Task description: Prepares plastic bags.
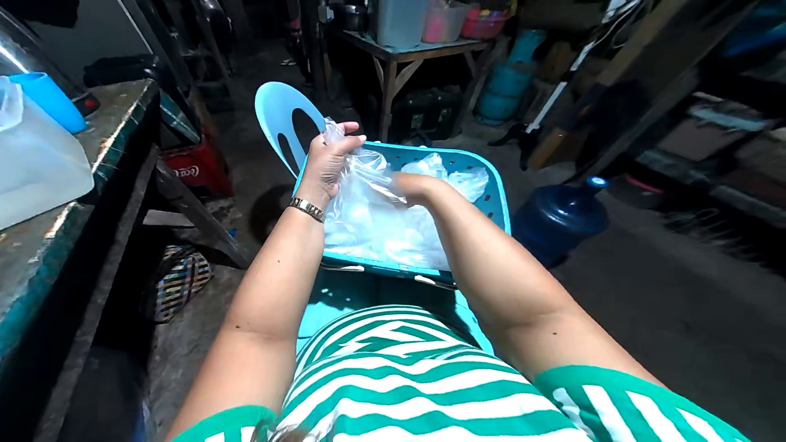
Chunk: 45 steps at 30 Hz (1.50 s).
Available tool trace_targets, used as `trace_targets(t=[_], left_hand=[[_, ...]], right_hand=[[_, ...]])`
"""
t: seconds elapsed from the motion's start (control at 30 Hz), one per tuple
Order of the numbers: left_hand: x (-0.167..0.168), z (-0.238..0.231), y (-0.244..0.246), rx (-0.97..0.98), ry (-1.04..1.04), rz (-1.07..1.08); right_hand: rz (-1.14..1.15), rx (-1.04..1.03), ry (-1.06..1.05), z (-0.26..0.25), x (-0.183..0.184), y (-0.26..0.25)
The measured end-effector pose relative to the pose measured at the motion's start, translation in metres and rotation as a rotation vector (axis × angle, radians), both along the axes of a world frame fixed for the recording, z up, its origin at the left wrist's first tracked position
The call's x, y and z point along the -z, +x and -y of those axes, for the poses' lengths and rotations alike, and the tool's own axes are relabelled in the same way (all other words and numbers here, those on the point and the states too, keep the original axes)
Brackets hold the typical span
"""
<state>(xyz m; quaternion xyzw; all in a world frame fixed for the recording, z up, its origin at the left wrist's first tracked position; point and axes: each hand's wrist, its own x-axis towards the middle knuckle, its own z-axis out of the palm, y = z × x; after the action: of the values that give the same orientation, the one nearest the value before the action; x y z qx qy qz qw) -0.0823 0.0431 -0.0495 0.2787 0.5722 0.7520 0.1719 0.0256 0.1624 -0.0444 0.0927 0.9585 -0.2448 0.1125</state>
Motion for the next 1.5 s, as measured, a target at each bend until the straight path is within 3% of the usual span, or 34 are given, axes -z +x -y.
trace_targets(t=[0.07,0.2,0.3,0.4,0.5,0.6,0.67,0.73,0.9,0.97,1.03,1.1,1.2,1.3,1.37,1.43,1.5], left_hand=[[0.0,-0.001,-0.002,0.024,0.035,-0.06],[0.001,0.001,-0.002,-0.004,0.035,-0.133],[0.001,0.001,-0.002,-0.013,0.028,-0.117],[0.002,0.001,-0.002,0.048,0.034,-0.124],[0.005,0.001,-0.002,0.147,0.051,-0.205],[0.004,0.002,0.0,0.158,0.071,-0.247],[0.003,0.003,0.003,0.15,0.047,-0.233],[0.001,0.006,0.009,0.199,0.025,-0.177],[0.002,0.017,0.004,0.558,-0.06,-0.283],[0.004,0.018,0.003,0.618,-0.01,-0.265],[0.003,0.021,0.008,0.515,0.097,-0.152],[0.0,0.02,0.009,0.458,0.243,0.048],[-0.004,0.02,0.011,0.475,0.358,0.187],[0.002,0.026,0.008,0.479,0.276,0.102],[0.008,0.027,0.003,0.563,0.203,-0.038],[0.009,0.028,0.004,0.735,0.244,-0.151],[0.01,0.03,0.002,0.81,0.317,-0.226]], right_hand=[[-0.165,0.065,-0.108,-0.014,0.005,0.0],[-0.327,-0.054,0.052,-0.031,-0.008,0.001],[-0.385,0.061,-0.071,-0.038,-0.023,0.009],[-0.682,0.228,-0.28,-0.043,-0.021,0.008],[-0.861,0.176,-0.59,-0.035,-0.014,0.0],[-0.911,0.126,-0.515,-0.027,-0.006,-0.008],[-0.925,0.166,-0.457,-0.025,-0.005,-0.009],[-0.951,0.214,-0.529,-0.025,-0.004,-0.01],[-0.929,0.411,-1.154,-0.013,-0.008,-0.011],[-0.833,0.441,-1.262,-0.012,-0.013,-0.007],[-0.693,0.324,-1.213,-0.014,-0.013,-0.002],[-0.54,-0.024,-1.09,-0.022,-0.011,0.008],[-0.584,-0.251,-1.126,-0.022,-0.009,0.012],[-0.782,-0.124,-1.353,-0.018,-0.01,0.013],[-0.793,-0.043,-1.523,-0.02,-0.011,0.008],[-0.731,0.067,-1.503,-0.018,-0.011,0.005],[-0.63,0.149,-1.352,-0.016,-0.014,0.006]])
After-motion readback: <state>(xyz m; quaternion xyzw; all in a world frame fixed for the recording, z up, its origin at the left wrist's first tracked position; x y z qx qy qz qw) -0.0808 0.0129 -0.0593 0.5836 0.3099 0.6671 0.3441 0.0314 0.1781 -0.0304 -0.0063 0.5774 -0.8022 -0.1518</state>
